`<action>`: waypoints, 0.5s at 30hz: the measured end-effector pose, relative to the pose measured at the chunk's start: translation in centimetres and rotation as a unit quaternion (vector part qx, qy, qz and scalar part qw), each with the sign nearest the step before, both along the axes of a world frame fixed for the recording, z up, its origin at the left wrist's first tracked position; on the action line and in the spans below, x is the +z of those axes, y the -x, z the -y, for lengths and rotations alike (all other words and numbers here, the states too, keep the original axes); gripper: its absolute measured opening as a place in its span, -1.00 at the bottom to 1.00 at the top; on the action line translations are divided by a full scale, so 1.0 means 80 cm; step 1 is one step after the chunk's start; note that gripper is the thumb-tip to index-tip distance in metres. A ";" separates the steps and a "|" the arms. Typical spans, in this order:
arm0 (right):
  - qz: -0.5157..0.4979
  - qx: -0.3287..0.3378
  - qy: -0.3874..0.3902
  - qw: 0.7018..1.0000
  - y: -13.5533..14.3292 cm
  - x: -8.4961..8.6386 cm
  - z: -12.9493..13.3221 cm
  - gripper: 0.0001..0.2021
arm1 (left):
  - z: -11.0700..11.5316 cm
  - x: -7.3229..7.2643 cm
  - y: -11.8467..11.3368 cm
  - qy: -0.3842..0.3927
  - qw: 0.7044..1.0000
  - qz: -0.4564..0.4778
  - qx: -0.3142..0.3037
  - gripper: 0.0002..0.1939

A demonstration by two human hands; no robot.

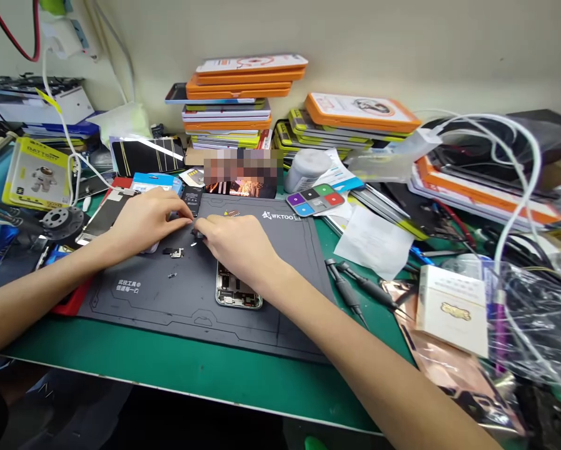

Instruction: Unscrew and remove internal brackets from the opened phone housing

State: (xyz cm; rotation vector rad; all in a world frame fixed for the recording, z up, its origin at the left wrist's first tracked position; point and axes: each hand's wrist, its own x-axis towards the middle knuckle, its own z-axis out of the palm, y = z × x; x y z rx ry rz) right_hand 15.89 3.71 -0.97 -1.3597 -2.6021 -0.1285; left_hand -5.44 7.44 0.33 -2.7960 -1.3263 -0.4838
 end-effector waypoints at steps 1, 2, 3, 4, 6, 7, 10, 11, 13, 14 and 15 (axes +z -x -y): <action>-0.002 0.002 0.004 1.000 -0.004 -0.002 0.000 -0.80 | -0.001 -0.001 0.001 0.006 1.000 -0.008 -0.006 -0.88; -0.007 0.004 0.007 1.000 -0.010 -0.003 0.001 -0.78 | -0.001 -0.002 0.001 0.011 1.000 -0.016 -0.011 -0.87; -0.018 0.005 0.007 1.000 -0.016 -0.005 0.002 -0.76 | -0.001 -0.002 0.002 0.015 0.999 -0.023 -0.017 -0.86; -0.036 0.006 0.003 0.999 -0.023 -0.007 0.004 -0.74 | -0.001 -0.003 0.002 0.017 0.999 -0.029 -0.022 -0.85; -0.083 0.010 -0.014 0.996 -0.039 -0.009 0.012 -0.73 | 0.001 -0.003 0.002 0.015 0.999 -0.041 -0.032 -0.84; -0.103 0.011 -0.023 0.994 -0.048 -0.009 0.016 -0.73 | 0.002 -0.003 0.002 0.011 0.998 -0.047 -0.036 -0.84; -0.161 -0.009 -0.035 0.986 -0.074 -0.012 0.031 -0.76 | 0.006 -0.003 0.001 -0.010 0.996 -0.070 -0.046 -0.84; -0.180 -0.021 -0.032 0.983 -0.082 -0.013 0.035 -0.78 | 0.007 -0.003 0.001 -0.018 0.996 -0.076 -0.048 -0.83; -0.206 -0.046 -0.030 0.977 -0.092 -0.016 0.041 -0.82 | 0.008 -0.004 0.001 -0.030 0.994 -0.084 -0.055 -0.83; -0.210 -0.056 -0.032 0.976 -0.095 -0.018 0.042 -0.83 | 0.008 -0.004 0.001 -0.034 0.994 -0.087 -0.058 -0.83; -0.209 -0.062 -0.038 0.975 -0.096 -0.020 0.044 -0.83 | 0.008 -0.004 0.001 -0.036 0.993 -0.089 -0.063 -0.83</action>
